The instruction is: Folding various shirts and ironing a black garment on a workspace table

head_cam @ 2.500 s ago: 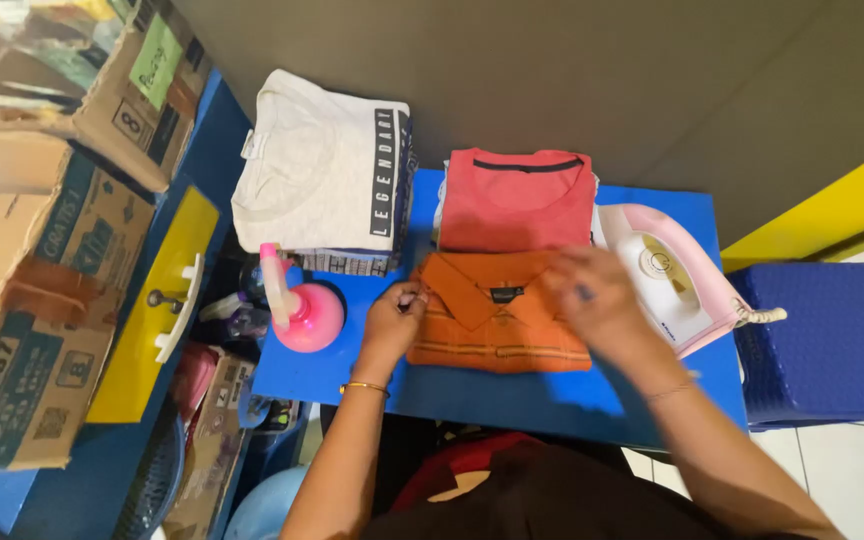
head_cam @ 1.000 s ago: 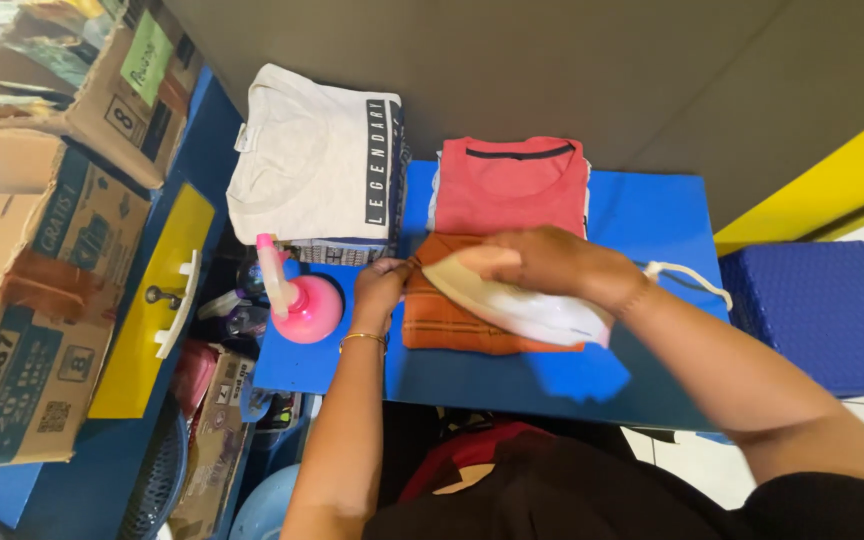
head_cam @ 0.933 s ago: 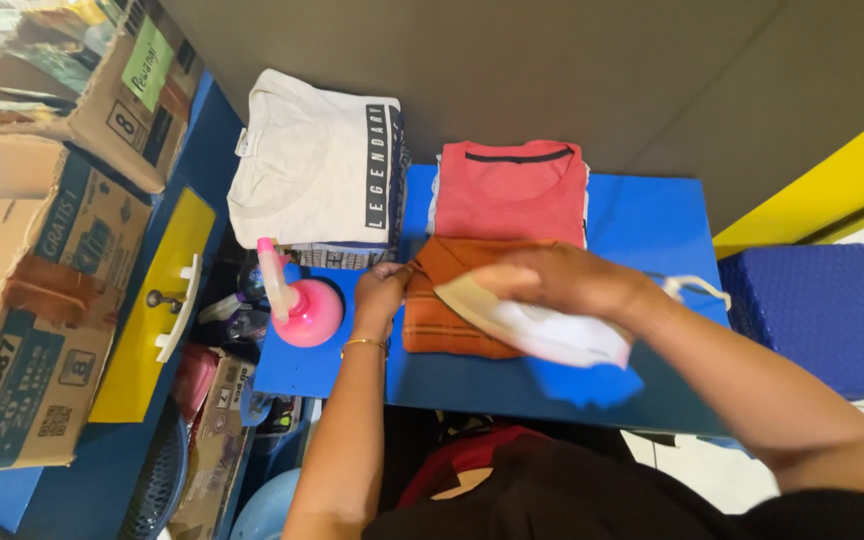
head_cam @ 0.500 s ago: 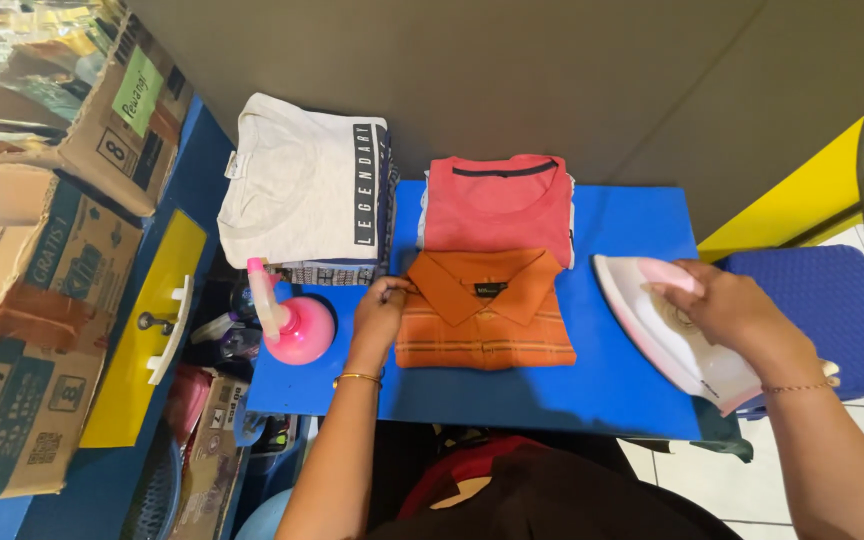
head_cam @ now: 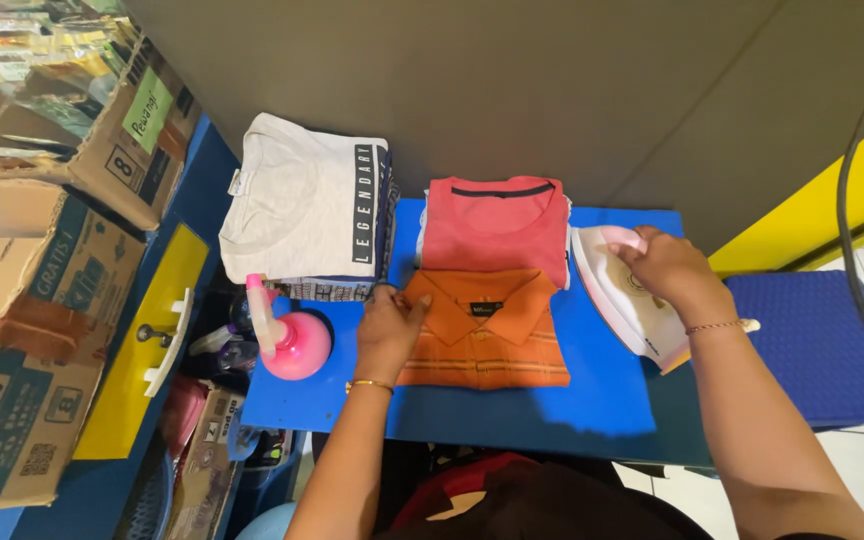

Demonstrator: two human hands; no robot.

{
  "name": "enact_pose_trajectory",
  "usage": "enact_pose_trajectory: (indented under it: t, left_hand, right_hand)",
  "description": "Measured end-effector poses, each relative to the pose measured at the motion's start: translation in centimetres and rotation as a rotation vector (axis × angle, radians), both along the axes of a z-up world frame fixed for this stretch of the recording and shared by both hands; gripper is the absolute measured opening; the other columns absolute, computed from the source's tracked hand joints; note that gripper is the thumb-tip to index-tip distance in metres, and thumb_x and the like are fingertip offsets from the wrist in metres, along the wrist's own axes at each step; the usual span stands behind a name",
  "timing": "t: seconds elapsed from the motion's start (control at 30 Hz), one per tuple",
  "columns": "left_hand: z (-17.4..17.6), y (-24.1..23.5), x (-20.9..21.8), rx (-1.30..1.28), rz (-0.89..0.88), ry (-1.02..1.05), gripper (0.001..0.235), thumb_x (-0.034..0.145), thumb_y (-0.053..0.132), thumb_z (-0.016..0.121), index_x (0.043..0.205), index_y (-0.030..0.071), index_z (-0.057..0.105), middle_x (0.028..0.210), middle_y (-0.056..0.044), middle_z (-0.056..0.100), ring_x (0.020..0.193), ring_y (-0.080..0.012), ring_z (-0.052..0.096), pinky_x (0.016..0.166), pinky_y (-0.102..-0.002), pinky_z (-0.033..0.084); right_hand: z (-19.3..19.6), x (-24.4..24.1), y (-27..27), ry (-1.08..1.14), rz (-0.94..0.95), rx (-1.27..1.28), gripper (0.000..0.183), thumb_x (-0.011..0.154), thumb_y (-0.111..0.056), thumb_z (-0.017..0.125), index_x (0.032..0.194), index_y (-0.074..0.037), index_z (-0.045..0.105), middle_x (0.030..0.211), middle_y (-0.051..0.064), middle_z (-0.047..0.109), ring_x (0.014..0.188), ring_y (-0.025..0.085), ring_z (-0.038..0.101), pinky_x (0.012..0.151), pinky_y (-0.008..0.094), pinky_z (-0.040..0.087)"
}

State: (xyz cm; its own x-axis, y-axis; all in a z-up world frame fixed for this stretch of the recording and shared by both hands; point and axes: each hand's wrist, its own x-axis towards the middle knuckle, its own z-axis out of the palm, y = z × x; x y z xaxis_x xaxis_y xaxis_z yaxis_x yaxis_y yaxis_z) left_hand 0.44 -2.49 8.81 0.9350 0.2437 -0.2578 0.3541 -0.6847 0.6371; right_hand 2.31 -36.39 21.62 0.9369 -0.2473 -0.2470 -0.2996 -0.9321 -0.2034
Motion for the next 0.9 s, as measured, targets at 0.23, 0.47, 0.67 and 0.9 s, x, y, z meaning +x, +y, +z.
enact_pose_trajectory:
  t: [0.23,0.47,0.67,0.9]
  left_hand:
    - [-0.4,0.5,-0.5,0.168,-0.108,0.054,0.07,0.089,0.066,0.054,0.12,0.003,0.059,0.115,-0.024,0.066,0.114,-0.0436,0.067,0.1,-0.051,0.053]
    - [-5.1,0.1,0.5,0.001,-0.129,-0.08,0.055,0.095,0.061,0.051,0.095,0.008,0.062,0.1,-0.023,0.066,0.11,-0.0453,0.064,0.098,-0.051,0.051]
    - [0.1,-1.8,-2.1,-0.474,-0.012,-0.165,0.047,0.103,0.05,0.048,0.113,0.005,0.054,0.113,-0.03,0.061,0.124,-0.0466,0.054,0.104,-0.053,0.044]
    - [4.8,-2.9,-0.2,-0.874,0.065,-0.391,0.07,0.103,0.053,0.05,0.149,0.001,0.043,0.151,-0.028,0.046,0.147,-0.0365,0.036,0.123,-0.05,0.024]
  right_hand:
    - [-10.1,0.2,-3.2,-0.667,0.241,-0.188,0.041,0.096,-0.048,0.063,0.125,-0.023,0.075,0.105,0.011,0.067,0.102,0.037,0.062,0.095,0.046,0.05]
    - [-12.2,-4.9,5.5,0.093,0.081,0.282,0.069,0.091,-0.066,0.057,0.138,-0.017,0.064,0.122,0.012,0.075,0.122,0.034,0.067,0.103,0.046,0.054]
    - [-20.7,-3.5,4.3,-0.095,-0.091,0.756,0.039,0.083,-0.042,0.08,0.102,-0.01,0.071,0.085,0.011,0.065,0.086,0.029,0.065,0.067,0.038,0.054]
    - [-11.8,-2.3,4.5,-0.466,-0.017,1.117,0.039,0.091,-0.022,0.079,0.114,-0.005,0.053,0.1,0.011,0.062,0.103,0.022,0.061,0.083,0.037,0.053]
